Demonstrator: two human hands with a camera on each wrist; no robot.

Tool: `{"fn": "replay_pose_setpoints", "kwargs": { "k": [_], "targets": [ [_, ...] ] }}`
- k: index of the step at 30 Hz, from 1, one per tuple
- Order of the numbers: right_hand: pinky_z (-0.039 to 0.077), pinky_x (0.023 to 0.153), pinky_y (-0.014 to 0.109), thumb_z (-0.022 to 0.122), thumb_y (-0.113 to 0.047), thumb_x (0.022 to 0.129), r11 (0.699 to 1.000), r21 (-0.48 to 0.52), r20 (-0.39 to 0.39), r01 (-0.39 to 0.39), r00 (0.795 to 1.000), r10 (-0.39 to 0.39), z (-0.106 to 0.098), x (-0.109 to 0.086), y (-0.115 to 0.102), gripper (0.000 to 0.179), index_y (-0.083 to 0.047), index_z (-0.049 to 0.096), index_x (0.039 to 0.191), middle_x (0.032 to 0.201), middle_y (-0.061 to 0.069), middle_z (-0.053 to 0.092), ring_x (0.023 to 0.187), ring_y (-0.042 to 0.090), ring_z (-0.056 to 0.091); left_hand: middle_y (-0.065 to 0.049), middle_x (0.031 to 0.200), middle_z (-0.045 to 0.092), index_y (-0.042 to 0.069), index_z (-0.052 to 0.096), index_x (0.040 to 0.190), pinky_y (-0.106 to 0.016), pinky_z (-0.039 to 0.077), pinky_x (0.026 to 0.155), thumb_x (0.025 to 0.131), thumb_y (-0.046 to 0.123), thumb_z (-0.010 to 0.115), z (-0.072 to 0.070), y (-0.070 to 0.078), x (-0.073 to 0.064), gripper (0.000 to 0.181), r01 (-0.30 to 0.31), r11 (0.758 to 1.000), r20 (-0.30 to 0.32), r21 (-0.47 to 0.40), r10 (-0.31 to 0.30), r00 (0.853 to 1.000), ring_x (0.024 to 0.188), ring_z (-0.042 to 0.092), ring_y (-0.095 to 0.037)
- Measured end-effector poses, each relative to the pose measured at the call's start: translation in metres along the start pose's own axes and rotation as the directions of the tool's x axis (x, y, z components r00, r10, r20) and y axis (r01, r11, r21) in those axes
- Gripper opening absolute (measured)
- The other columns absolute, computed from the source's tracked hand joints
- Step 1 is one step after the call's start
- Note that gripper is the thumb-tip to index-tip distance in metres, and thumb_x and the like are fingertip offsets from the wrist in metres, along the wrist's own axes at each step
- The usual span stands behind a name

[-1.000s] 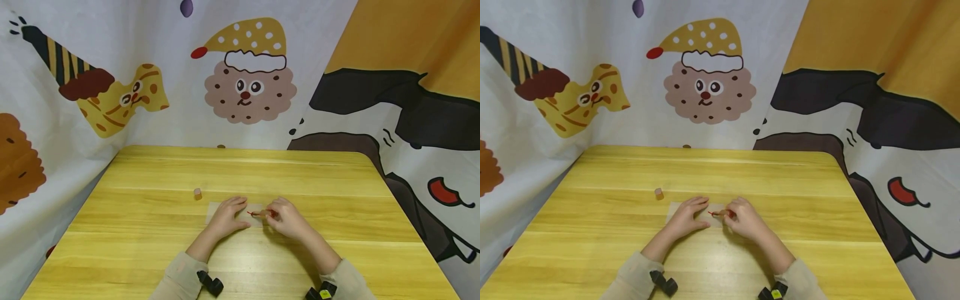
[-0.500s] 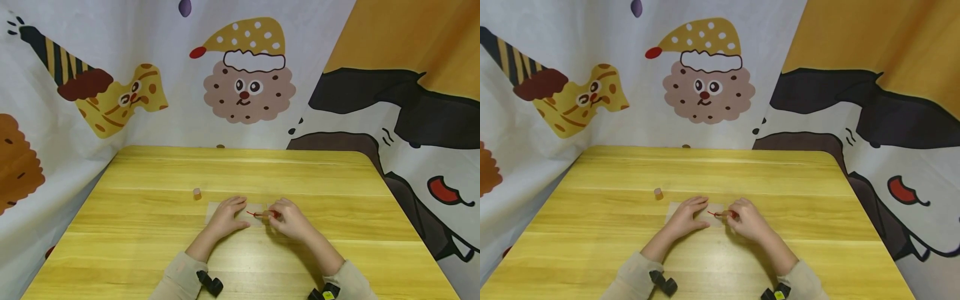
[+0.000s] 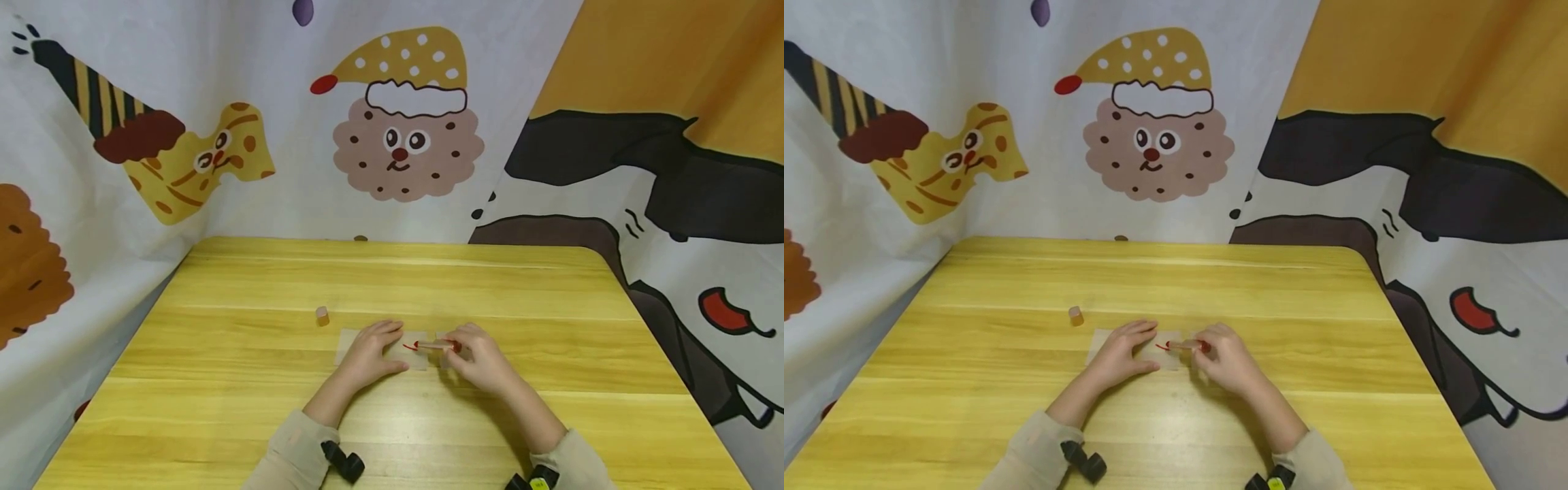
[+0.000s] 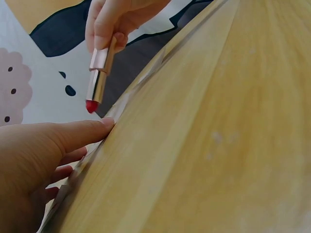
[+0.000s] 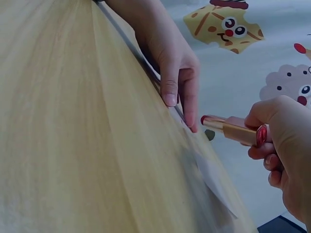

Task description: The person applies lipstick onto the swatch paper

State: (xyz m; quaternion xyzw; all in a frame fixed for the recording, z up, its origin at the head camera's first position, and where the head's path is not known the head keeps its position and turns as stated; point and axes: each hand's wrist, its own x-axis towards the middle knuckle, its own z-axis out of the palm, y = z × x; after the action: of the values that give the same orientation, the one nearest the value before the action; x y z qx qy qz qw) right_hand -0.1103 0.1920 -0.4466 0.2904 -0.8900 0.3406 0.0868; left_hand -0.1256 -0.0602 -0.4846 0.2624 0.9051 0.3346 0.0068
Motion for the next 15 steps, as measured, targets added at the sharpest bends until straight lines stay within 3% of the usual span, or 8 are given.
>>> {"fn": "replay_pose_setpoints", "kwargs": {
  "k": [15],
  "targets": [
    [0.045, 0.060, 0.027, 0.070, -0.004, 0.081, 0.998, 0.051, -0.112, 0.027, 0.993, -0.021, -0.0017, -0.0043, 0.0058, 0.016, -0.004, 0.072, 0.096, 0.084, -0.010, 0.059, 0.074, 0.012, 0.049, -0.006, 0.144, 0.045, 0.002, 0.054, 0.134, -0.048, 0.025, 0.110, 0.078, 0.039, 0.079, 0.0000, 0.0001, -0.0003, 0.071, -0.003, 1.000, -0.001, 0.008, 0.003, 1.000, 0.136, 0.033, -0.026]
  ]
}}
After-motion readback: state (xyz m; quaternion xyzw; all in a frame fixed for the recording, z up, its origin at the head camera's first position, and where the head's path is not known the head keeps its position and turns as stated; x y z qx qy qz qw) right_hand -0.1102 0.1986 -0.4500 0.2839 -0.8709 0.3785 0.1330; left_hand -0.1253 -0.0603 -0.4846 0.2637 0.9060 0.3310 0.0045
